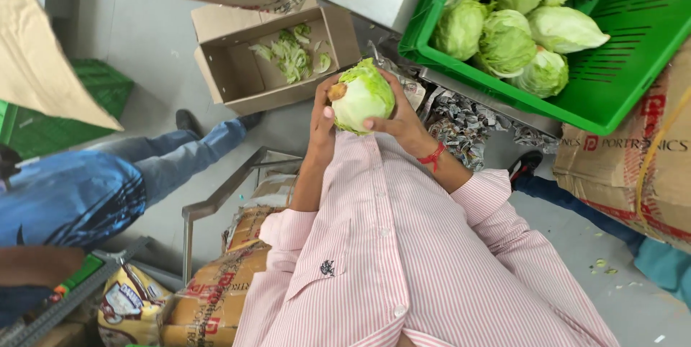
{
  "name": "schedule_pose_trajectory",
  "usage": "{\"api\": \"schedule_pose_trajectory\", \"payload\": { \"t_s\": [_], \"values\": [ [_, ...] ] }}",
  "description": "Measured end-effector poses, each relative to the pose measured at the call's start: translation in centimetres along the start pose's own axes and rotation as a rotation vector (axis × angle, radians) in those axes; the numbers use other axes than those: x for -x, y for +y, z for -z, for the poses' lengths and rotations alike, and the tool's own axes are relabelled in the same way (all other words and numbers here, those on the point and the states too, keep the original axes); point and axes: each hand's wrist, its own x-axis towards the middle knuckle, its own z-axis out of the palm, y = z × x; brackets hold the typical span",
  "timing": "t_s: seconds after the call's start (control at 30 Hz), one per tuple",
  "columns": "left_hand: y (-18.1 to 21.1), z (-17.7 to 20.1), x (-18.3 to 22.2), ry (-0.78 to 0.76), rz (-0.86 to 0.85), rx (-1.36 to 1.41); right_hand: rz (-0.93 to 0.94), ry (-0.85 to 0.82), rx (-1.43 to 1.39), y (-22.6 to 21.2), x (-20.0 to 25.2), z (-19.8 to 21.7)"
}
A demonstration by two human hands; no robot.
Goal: Sort and remove wilted or damaged outer leaves from heads of lettuce and organize them in crates.
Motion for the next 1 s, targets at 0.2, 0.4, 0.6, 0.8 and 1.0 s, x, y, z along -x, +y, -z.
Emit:
{"api": "schedule_pose_trajectory", "payload": {
  "t_s": [0.2,0.4,0.6,0.8,1.0],
  "values": [
    [3.8,-1.9,-2.2,-0.222,0.033,-0.110,0.192,0.167,-0.173,-1.8,1.5,4.4],
    [2.5,-1.9,-1.8,-0.127,0.125,-0.114,0.404,0.560,0.019,-3.2,4.4,17.3],
    [1.7,-1.8,-0.9,-0.036,0.234,-0.104,0.578,0.747,0.585,-11.8,9.4,22.7],
    [2.4,-2.2,-2.1,0.025,0.262,-0.126,0.068,0.689,1.295,-11.1,13.4,26.4],
    [2.5,-2.8,-3.4,0.025,0.220,-0.102,-0.190,0.595,1.253,-11.0,13.7,26.3]
  ]
}}
